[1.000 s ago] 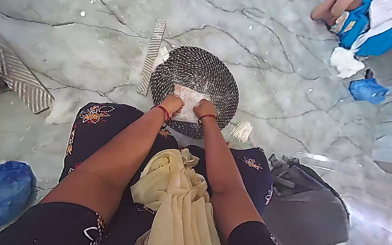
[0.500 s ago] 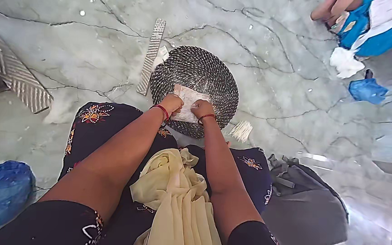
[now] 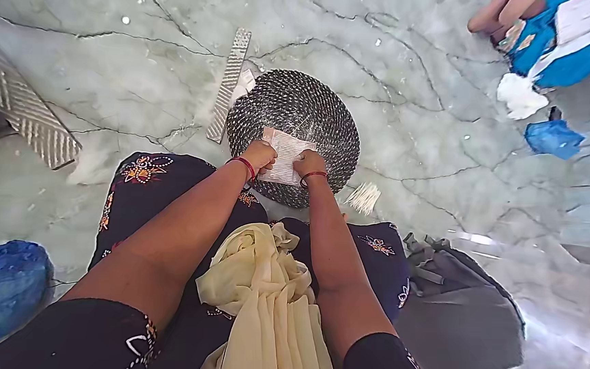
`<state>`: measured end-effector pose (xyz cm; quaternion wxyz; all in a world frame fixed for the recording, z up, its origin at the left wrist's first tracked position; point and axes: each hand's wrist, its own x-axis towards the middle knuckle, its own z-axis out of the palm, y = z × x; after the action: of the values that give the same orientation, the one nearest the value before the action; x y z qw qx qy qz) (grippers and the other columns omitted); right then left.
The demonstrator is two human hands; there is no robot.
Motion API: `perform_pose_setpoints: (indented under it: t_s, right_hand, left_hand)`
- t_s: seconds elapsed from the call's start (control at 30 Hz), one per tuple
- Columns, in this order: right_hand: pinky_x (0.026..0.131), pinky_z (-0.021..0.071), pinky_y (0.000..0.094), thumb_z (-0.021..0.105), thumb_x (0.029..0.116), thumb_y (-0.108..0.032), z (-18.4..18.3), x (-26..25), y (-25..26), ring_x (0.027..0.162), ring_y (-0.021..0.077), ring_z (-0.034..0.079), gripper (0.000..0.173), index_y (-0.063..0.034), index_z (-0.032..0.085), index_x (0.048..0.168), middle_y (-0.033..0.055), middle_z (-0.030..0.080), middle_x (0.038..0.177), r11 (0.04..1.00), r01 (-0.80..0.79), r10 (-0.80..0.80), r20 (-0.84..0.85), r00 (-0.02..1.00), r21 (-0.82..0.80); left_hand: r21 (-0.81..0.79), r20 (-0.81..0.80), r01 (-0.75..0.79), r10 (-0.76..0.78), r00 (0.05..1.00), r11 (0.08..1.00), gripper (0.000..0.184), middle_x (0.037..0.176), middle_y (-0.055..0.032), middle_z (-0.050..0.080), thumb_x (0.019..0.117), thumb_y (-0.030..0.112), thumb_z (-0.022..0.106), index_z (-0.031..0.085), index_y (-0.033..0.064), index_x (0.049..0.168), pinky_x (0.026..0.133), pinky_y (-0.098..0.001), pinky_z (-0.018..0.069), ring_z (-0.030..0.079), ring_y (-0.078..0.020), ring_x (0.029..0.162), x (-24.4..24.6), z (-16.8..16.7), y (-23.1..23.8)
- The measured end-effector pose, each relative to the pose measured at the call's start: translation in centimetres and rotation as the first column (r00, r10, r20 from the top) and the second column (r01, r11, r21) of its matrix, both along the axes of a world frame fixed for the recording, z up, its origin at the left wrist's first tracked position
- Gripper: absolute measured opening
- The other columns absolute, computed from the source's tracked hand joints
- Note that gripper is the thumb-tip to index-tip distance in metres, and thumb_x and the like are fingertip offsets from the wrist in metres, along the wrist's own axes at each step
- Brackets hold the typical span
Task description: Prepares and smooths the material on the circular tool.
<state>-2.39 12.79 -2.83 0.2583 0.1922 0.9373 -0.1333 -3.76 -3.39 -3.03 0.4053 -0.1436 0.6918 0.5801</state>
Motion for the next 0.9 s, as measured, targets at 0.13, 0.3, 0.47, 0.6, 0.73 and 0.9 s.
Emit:
perform_pose_setpoints:
  t_s: [0.13,0.3,0.47,0.6,0.73,0.9]
  right_hand:
    - [0.100,0.0492,0.0618,0.063,0.0973,-0.017,0.7,0.5,0.6,0.121,0.0401,0.065,0.041,-0.0052,0.062,0.136,0.0221,0.069,0.127,0.995,0.074,-0.076,-0.028,0.997,-0.063]
    - [0.109,0.0435,0.0626,0.065,0.0984,-0.018,4.7,2.3,1.5,0.133,0.0454,0.055,0.065,-0.0002,0.038,0.156,0.0293,0.057,0.142,0.966,0.223,-0.248,-0.221,0.943,-0.132]
    - [0.115,0.0372,0.0571,0.066,0.1006,-0.024,10.9,6.2,3.5,0.140,0.0403,0.049,0.055,0.0022,0.051,0.147,0.0274,0.050,0.150,0.977,0.136,-0.184,-0.332,0.925,-0.162]
    - [0.106,0.0464,0.0532,0.063,0.1034,-0.022,15.1,10.9,3.7,0.123,0.0335,0.063,0.042,-0.0025,0.059,0.141,0.0204,0.060,0.143,0.979,0.099,-0.161,-0.378,0.912,-0.178]
    - [0.096,0.0493,0.0534,0.063,0.1033,-0.022,12.7,14.0,4.3,0.107,0.0326,0.067,0.038,-0.0035,0.064,0.136,0.0212,0.067,0.129,0.949,0.210,-0.295,-0.434,0.851,-0.234]
    - [0.106,0.0464,0.0514,0.061,0.1046,-0.022,11.6,13.5,4.3,0.121,0.0327,0.064,0.036,-0.0010,0.064,0.134,0.0199,0.065,0.134,0.946,0.237,-0.312,-0.420,0.852,-0.222]
  left_hand:
    - [-0.028,-0.120,-0.023,0.019,0.993,0.999,0.026,0.118,-0.0166,0.066,0.1036,0.013,0.057,0.063,0.0007,0.126,0.081,-0.0421,0.0540,0.064,-0.0232,0.094,0.2,0.1,-0.4]
    - [-0.277,-0.373,0.010,-0.117,0.920,0.961,0.027,0.126,-0.0249,0.068,0.1046,0.015,0.055,0.072,0.0016,0.122,0.103,-0.0598,0.0472,0.063,-0.0398,0.120,0.4,1.2,-1.8]
    - [-0.488,-0.377,0.164,-0.377,0.846,0.857,0.027,0.132,-0.0322,0.063,0.1008,0.003,0.054,0.069,-0.0072,0.121,0.111,-0.0663,0.0404,0.056,-0.0482,0.132,1.5,2.3,-2.5]
    - [-0.565,-0.317,0.211,-0.446,0.837,0.798,0.027,0.135,-0.0337,0.061,0.1020,0.005,0.055,0.067,-0.0097,0.122,0.112,-0.0654,0.0410,0.055,-0.0485,0.134,2.0,2.2,-2.3]
    - [-0.621,-0.265,0.268,-0.519,0.813,0.736,0.029,0.136,-0.0346,0.060,0.1047,0.010,0.053,0.067,-0.0108,0.121,0.111,-0.0675,0.0412,0.053,-0.0493,0.135,1.8,2.0,-2.2]
    - [-0.636,-0.261,0.268,-0.528,0.808,0.724,0.030,0.136,-0.0354,0.059,0.1050,0.010,0.054,0.066,-0.0124,0.121,0.111,-0.0674,0.0407,0.053,-0.0498,0.135,2.1,1.4,-1.9]
